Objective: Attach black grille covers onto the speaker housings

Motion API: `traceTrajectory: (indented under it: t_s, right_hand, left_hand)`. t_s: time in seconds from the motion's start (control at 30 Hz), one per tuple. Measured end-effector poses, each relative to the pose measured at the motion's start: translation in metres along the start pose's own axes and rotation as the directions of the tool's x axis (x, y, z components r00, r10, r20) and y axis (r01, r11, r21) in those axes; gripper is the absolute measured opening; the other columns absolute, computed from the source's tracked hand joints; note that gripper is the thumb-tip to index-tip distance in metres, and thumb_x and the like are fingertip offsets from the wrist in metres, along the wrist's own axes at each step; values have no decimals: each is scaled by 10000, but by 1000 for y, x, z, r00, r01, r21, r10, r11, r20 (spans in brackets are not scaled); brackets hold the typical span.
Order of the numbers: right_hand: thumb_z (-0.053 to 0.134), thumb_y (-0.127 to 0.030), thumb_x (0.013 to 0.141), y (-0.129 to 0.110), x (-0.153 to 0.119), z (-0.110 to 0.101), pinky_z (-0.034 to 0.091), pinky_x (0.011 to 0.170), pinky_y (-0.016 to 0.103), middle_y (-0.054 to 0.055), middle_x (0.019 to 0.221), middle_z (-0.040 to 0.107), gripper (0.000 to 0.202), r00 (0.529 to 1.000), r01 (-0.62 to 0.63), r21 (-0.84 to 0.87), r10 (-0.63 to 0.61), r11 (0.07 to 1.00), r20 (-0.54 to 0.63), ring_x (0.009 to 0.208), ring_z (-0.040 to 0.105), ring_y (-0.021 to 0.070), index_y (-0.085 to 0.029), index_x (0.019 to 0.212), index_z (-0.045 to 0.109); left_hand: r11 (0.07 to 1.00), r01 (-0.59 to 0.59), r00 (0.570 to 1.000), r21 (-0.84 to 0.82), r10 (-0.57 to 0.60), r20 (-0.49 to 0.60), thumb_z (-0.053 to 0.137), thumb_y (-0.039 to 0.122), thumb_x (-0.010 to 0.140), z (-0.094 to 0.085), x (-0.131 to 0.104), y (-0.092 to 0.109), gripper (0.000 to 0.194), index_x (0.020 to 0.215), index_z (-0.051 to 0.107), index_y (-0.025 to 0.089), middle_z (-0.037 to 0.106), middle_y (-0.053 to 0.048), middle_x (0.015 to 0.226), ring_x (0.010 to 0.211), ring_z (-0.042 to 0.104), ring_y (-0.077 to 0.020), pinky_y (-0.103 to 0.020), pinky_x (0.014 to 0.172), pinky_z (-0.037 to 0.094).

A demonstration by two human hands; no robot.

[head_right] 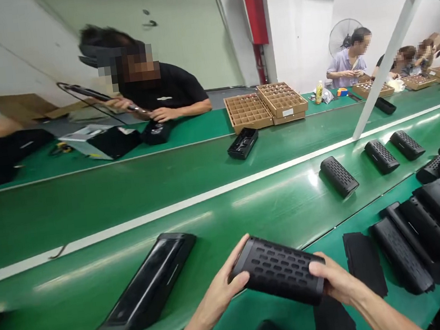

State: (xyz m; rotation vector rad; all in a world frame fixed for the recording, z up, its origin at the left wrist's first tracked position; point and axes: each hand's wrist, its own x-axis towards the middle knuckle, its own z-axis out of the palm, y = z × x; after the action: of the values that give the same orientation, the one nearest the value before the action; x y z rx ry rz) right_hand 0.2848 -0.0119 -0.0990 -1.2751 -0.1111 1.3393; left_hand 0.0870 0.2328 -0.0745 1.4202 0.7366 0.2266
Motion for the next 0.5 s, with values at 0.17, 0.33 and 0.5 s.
traceTrajectory:
  t_s: [0.17,0.33,0.5]
  right_hand:
    - [940,-677,586,-33,59,-2,556,490,321,37,747,693,645,982,37,4,-36,999,-184,625,624,208,-204,947,693]
    - [748,-676,837,-70,116,-26,648,688,370,17,876,702,515,933,25,-53,-42,998,-358,778,676,202,-260,1103,604]
    - [757,-740,802,-80,125,-59,625,718,586,160,900,716,747,897,-84,-277,-48,957,-439,753,723,312,-162,1224,543]
  left_hand:
    - [978,151,942,-147,-187,-279,698,838,756,-1,-8,-24,1136,1638,389,191,505,-252,1612,1238,703,-363,-473,961,622]
    - [965,148,876,-215,-229,-424,773,646,770,10,-87,-69,657,1221,730,170,784,-175,1215,1027,759,-292,-407,845,636]
    - [947,176,784,-269,-300,-543,738,518,821,54,-173,-118,518,1205,739,170,790,-169,1186,968,766,-264,-387,818,633]
